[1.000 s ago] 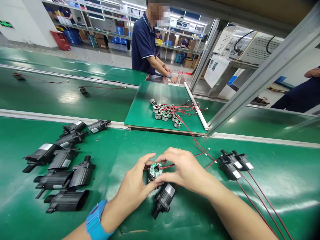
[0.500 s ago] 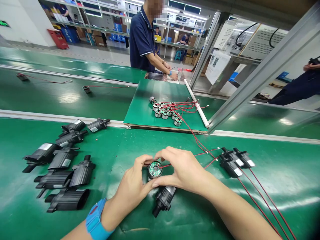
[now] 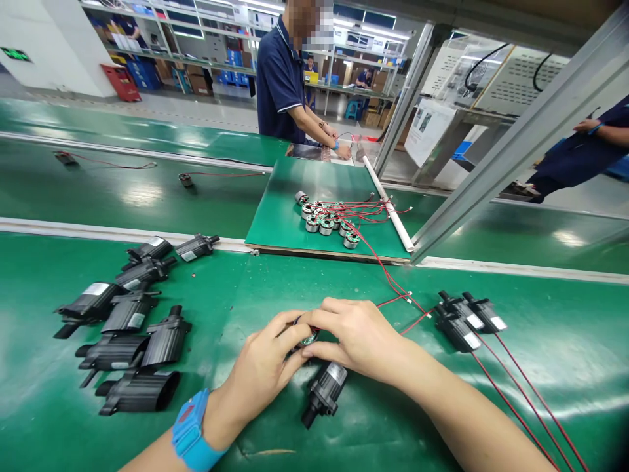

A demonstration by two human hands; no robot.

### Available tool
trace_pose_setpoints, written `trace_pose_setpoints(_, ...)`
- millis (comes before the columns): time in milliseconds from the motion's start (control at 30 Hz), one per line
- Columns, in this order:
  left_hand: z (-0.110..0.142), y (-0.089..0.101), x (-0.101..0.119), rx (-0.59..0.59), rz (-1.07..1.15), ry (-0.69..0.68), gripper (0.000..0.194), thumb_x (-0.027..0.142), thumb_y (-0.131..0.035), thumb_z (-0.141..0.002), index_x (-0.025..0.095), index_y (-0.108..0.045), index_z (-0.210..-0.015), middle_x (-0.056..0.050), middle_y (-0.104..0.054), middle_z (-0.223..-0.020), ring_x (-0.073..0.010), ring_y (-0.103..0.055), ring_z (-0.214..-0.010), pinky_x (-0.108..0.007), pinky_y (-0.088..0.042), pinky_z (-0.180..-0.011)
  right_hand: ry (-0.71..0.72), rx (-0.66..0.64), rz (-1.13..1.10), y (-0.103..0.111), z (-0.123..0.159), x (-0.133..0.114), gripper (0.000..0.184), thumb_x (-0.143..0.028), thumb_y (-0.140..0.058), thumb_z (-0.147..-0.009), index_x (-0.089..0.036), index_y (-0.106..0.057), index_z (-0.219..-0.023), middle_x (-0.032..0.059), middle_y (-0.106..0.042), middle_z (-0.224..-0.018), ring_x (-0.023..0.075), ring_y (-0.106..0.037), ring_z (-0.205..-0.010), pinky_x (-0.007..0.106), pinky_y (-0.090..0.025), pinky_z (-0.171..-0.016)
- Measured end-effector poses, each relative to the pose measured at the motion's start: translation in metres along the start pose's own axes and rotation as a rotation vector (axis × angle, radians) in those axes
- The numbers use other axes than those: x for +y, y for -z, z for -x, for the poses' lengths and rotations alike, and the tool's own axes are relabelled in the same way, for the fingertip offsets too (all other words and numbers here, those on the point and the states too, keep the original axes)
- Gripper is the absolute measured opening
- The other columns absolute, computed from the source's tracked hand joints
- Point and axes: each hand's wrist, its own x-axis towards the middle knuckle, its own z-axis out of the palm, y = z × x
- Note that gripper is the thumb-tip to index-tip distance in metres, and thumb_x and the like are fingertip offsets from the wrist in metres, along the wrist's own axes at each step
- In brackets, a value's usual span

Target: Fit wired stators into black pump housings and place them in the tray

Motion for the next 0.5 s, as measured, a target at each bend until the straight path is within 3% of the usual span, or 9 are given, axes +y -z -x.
trace_pose_setpoints(100, 0.001, 0.005, 0.002, -0.012, -0.069, -0.015, 0.019, 0.022, -0.056, -0.098, 0.027, -0.065, -0.114, -0.008, -0.062, -0.131, -0.0191, -0.067, -0.114, -0.028, -0.057, -0.093, 0.021, 0.043, -0.003, -0.001, 0.001, -0.002, 0.04, -0.056, -0.052, -0.099, -0.029, -0.065, -0.127, 0.0019, -0.068, -0.089, 0.0163, -0.065, -0.079, 0.026, -0.043, -0.067)
trace_pose_setpoints(200, -0.004, 0.004, 0.007, -0.135, -0.07, 0.072, 0.02, 0.027, -0.053, -0.1, 0.028, -0.068, -0.112, -0.007, -0.063, -0.13, -0.0198, -0.068, -0.112, -0.031, -0.059, -0.093, -0.013, 0.006, -0.047, -0.004, 0.001, 0.002, 0.035, -0.05, -0.054, -0.101, -0.03, -0.065, -0.127, 0.0026, -0.072, -0.094, 0.0167, -0.068, -0.083, 0.025, -0.045, -0.07)
trace_pose_setpoints(333, -0.017, 0.01, 0.002, -0.211, -0.062, 0.121, 0.03, 0.035, -0.052, -0.101, 0.032, -0.06, -0.13, -0.006, -0.058, -0.141, -0.0201, -0.063, -0.123, -0.034, -0.055, -0.103, -0.101, -0.026, -0.184, -0.008, -0.003, 0.015, 0.03, -0.047, -0.058, -0.099, -0.032, -0.069, -0.123, 0.0027, -0.075, -0.1, 0.0178, -0.069, -0.085, 0.026, -0.048, -0.072)
trace_pose_setpoints(433, -0.02, 0.042, -0.011, -0.076, -0.312, 0.234, 0.041, 0.044, -0.049, -0.101, 0.022, -0.054, -0.135, -0.013, -0.061, -0.137, -0.0277, -0.061, -0.124, -0.045, -0.052, -0.104, -0.144, -0.04, -0.312, -0.012, -0.007, 0.033, 0.029, -0.045, -0.054, -0.101, -0.029, -0.076, -0.11, 0.0031, -0.077, -0.098, 0.0188, -0.069, -0.084, 0.027, -0.047, -0.072)
trace_pose_setpoints(500, -0.013, 0.076, -0.021, -0.008, -0.581, 0.418, 0.042, 0.05, -0.047, -0.1, 0.016, -0.062, -0.12, -0.016, -0.071, -0.113, -0.0336, -0.067, -0.106, -0.051, -0.054, -0.092, -0.158, -0.137, -0.4, -0.013, -0.008, 0.046, 0.036, -0.047, -0.05, -0.101, -0.025, -0.077, -0.091, 0.0003, -0.074, -0.078, 0.0162, -0.064, -0.069, 0.025, -0.043, -0.062)
